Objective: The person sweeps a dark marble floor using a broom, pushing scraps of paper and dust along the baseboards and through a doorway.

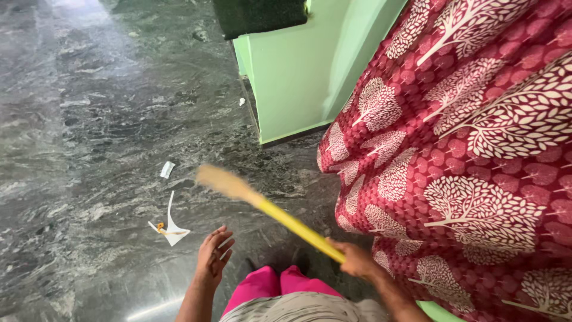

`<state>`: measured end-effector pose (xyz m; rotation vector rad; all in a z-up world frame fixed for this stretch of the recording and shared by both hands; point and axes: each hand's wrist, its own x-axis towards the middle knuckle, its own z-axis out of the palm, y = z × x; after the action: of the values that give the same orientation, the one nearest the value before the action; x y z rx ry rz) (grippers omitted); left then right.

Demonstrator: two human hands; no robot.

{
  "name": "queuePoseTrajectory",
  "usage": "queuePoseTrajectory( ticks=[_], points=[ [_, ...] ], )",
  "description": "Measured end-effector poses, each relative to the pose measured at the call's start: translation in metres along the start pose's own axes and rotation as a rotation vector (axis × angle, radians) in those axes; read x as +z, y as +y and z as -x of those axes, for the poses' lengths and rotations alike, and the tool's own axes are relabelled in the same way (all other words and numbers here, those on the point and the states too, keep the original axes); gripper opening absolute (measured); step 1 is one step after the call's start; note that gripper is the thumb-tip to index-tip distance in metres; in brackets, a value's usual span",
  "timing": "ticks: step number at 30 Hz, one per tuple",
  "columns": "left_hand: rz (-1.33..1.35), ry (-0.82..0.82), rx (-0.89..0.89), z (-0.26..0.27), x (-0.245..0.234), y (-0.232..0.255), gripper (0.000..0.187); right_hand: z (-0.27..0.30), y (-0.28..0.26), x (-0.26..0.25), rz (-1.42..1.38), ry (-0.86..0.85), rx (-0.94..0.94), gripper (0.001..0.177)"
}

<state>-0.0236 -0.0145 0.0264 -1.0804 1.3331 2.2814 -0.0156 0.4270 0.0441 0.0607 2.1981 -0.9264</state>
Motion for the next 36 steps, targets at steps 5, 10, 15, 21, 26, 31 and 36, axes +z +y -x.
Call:
queuePoseTrajectory(
  ticks=[5, 10, 15, 21, 26, 31, 36],
  points=[
    [0.006, 0.0, -0.003, -0.006, -0.027, 0.018, 0.044, 0.009, 0.029, -0.005, -0.202, 0.264, 0.393, 0.081],
    [0.031, 0.026, 0.015, -0.01, -0.062, 0.031, 0.044, -0.003, 0.043, -0.026, -0.223, 0.335, 0.472, 0.071],
    [0.081, 0.025, 0.026, -0.022, -0.098, 0.031, 0.044, -0.011, 0.018, 0.009, 0.227, 0.23, 0.362, 0.062],
    [0.09, 0.028, 0.005, -0.028, -0.117, 0.03, 0.045, -0.041, -0.025, 0.076, 0.501, 0.026, 0.187, 0.066],
    [0.074, 0.007, 0.016, -0.025, -0.118, 0.044, 0.045, -0.046, -0.063, 0.089, 0.289, -0.101, -0.061, 0.088],
    [0.089, -0.014, 0.037, -0.029, -0.125, 0.06, 0.046, -0.014, -0.112, 0.071, 0.008, -0.205, 0.206, 0.106],
    [0.092, -0.006, 0.024, -0.032, -0.135, 0.061, 0.045, 0.004, -0.095, 0.056, -0.245, -0.056, 0.257, 0.097]
  ],
)
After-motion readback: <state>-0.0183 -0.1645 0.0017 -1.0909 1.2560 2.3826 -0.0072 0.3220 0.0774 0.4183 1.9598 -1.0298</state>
